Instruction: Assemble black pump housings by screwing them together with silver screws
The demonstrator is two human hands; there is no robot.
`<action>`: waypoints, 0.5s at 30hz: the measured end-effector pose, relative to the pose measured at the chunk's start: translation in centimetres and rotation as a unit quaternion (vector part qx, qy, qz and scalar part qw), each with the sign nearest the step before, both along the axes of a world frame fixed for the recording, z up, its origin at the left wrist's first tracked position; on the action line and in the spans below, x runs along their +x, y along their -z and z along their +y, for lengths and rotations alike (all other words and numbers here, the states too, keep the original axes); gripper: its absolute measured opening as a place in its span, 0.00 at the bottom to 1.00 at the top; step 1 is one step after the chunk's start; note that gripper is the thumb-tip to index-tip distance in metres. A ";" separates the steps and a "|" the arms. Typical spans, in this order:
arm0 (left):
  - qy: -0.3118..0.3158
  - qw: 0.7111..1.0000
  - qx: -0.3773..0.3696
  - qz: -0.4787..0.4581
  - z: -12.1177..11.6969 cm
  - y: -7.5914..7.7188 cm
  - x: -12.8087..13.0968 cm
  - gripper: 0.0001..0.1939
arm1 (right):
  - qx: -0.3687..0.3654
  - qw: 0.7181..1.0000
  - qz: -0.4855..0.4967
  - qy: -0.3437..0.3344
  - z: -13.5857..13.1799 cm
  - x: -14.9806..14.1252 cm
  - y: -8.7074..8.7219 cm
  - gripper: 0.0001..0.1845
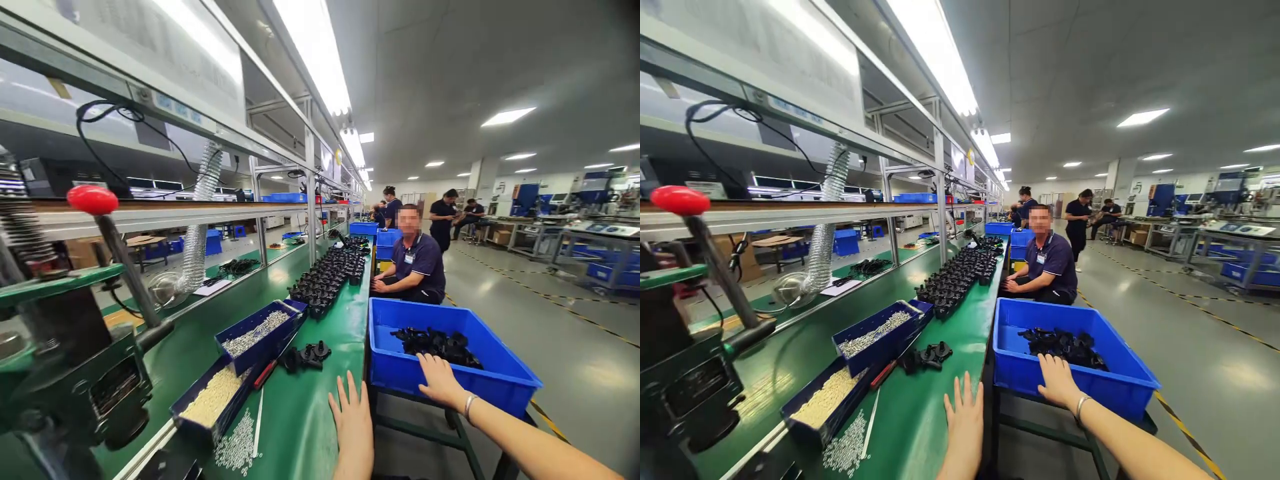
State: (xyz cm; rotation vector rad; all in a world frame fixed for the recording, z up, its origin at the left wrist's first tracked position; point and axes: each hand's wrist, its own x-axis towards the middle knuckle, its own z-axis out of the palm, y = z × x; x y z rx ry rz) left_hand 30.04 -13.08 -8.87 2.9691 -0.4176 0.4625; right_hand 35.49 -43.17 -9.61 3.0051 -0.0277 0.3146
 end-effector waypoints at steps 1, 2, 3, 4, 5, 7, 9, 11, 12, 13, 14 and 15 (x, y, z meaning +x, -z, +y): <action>-0.001 1.000 -0.001 0.002 0.0 -0.1 -0.1 0.27 | 0.004 1.000 -0.001 -0.008 0.1 -0.3 0.1 0.39; -0.004 1.000 -0.001 0.002 -0.1 -0.2 -0.1 0.27 | 0.008 1.000 -0.001 -0.016 0.1 -0.6 0.2 0.39; -0.009 1.000 0.001 0.001 -0.1 -0.2 -0.1 0.27 | 0.013 1.000 -0.001 -0.023 0.0 -0.8 0.2 0.39; -0.013 1.000 0.003 0.000 -0.1 -0.2 -0.1 0.27 | 0.018 0.999 -0.003 -0.029 0.0 -1.2 0.2 0.39; -0.015 1.000 0.006 -0.001 -0.2 -0.2 -0.1 0.27 | 0.025 0.999 -0.007 -0.033 -0.1 -1.5 0.1 0.39; -0.012 1.000 0.012 -0.004 -0.2 -0.1 0.1 0.28 | 0.040 0.998 -0.024 -0.033 -0.2 -2.2 0.1 0.39; -0.004 1.000 0.014 -0.007 -0.2 0.0 0.3 0.29 | 0.059 0.996 -0.057 -0.034 0.0 -2.7 -0.3 0.38; -0.003 1.000 0.007 -0.001 -0.2 -0.2 0.3 0.29 | 0.084 0.990 -0.105 -0.049 0.7 -2.8 -1.5 0.35; -0.009 1.000 -0.001 0.006 -0.2 -0.4 0.1 0.28 | 0.100 0.984 -0.136 -0.064 1.3 -2.7 -2.7 0.33; -0.013 1.000 -0.011 0.019 -0.2 -0.6 -0.1 0.27 | 0.118 0.974 -0.173 -0.082 1.9 -2.6 -4.4 0.31; -0.014 0.999 -0.021 0.036 -0.2 -0.9 -0.3 0.26 | 0.139 0.961 -0.215 -0.103 2.6 -2.6 -6.6 0.30; -0.015 0.998 -0.030 0.052 -0.2 -1.1 -0.6 0.25 | 0.163 0.942 -0.267 -0.120 3.2 -2.5 -9.3 0.32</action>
